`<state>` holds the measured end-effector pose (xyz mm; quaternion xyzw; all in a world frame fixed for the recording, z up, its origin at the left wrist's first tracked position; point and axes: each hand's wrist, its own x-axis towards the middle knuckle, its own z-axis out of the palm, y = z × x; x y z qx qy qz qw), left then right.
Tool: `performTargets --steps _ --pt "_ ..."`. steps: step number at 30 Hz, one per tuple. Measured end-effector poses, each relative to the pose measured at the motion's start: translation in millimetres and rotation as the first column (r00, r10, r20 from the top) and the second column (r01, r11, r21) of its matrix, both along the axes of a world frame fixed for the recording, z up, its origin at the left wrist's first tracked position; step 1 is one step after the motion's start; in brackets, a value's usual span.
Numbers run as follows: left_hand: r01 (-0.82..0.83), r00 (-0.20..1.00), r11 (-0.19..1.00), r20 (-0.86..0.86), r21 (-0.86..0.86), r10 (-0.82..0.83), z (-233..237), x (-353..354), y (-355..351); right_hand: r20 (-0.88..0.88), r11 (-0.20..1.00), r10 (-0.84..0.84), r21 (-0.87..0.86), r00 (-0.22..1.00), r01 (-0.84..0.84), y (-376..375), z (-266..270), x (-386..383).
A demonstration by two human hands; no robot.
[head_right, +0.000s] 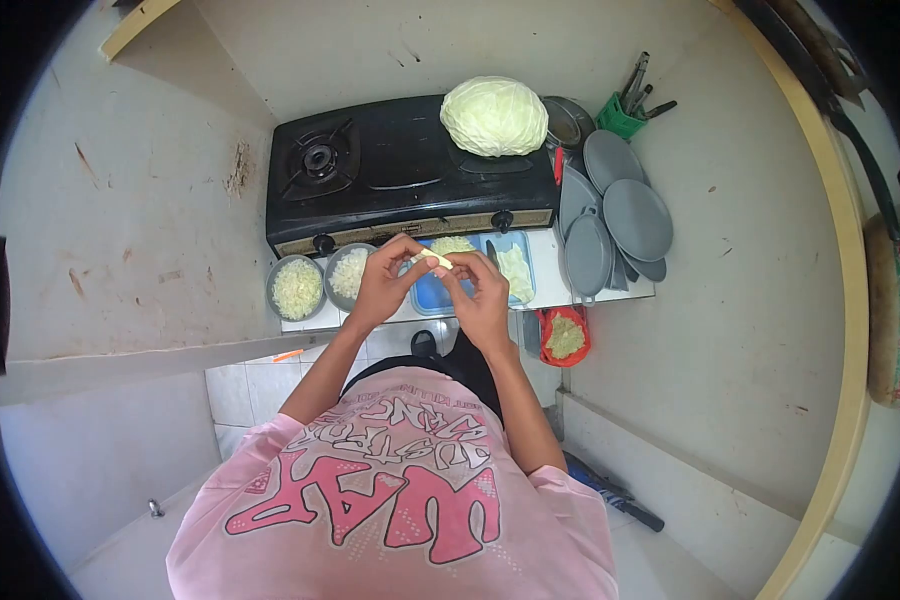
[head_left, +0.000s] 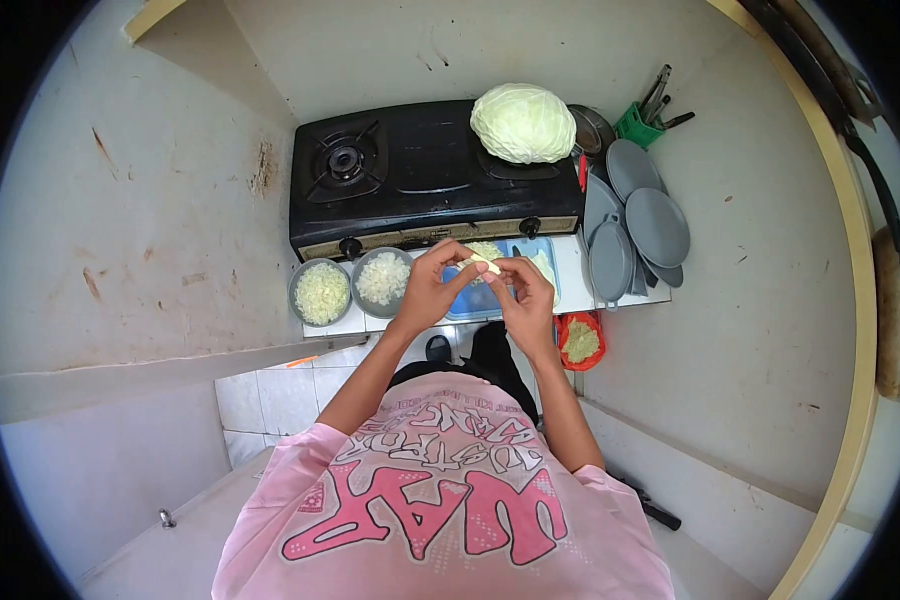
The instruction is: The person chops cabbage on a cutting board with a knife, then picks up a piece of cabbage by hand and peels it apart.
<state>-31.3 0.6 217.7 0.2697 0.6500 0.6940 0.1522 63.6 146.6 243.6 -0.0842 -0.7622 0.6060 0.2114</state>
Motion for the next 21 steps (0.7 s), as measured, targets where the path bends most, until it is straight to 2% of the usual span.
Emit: performTargets --steps 3,6,9,16,18,21 --pt "0.031 0.999 0.999 0.005 -0.017 -0.031 1.6 -4.8 -2.0 -0.013 0.992 -0.010 0.124 1.000 0.011 2.9 1.3 -4.2" --pt "0.063 0.998 0.998 0.003 -0.028 -0.063 0.9 -11.6 -2.6 0.002 0.985 0.035 0.169 0.999 -0.035 6.3 2.0 -7.5" --pt "0.105 0.995 0.994 0.001 -0.030 -0.105 5.7 -16.9 -4.0 -0.009 0.993 0.049 0.112 0.999 -0.048 7.7 2.5 -11.4" --pt "0.120 0.988 0.991 0.093 0.064 -0.126 21.1 -23.6 9.2 0.082 0.991 0.133 0.020 0.988 -0.135 22.8 3.7 -18.0" --pt "0.125 0.989 0.991 0.073 0.042 -0.128 20.1 -27.7 10.2 0.117 0.989 0.145 -0.017 0.983 -0.144 27.0 2.7 -19.6" --pt "0.098 0.988 0.994 0.117 0.052 -0.104 13.2 -31.0 14.3 0.033 0.999 0.014 0.047 0.999 -0.015 24.1 5.4 -24.3"
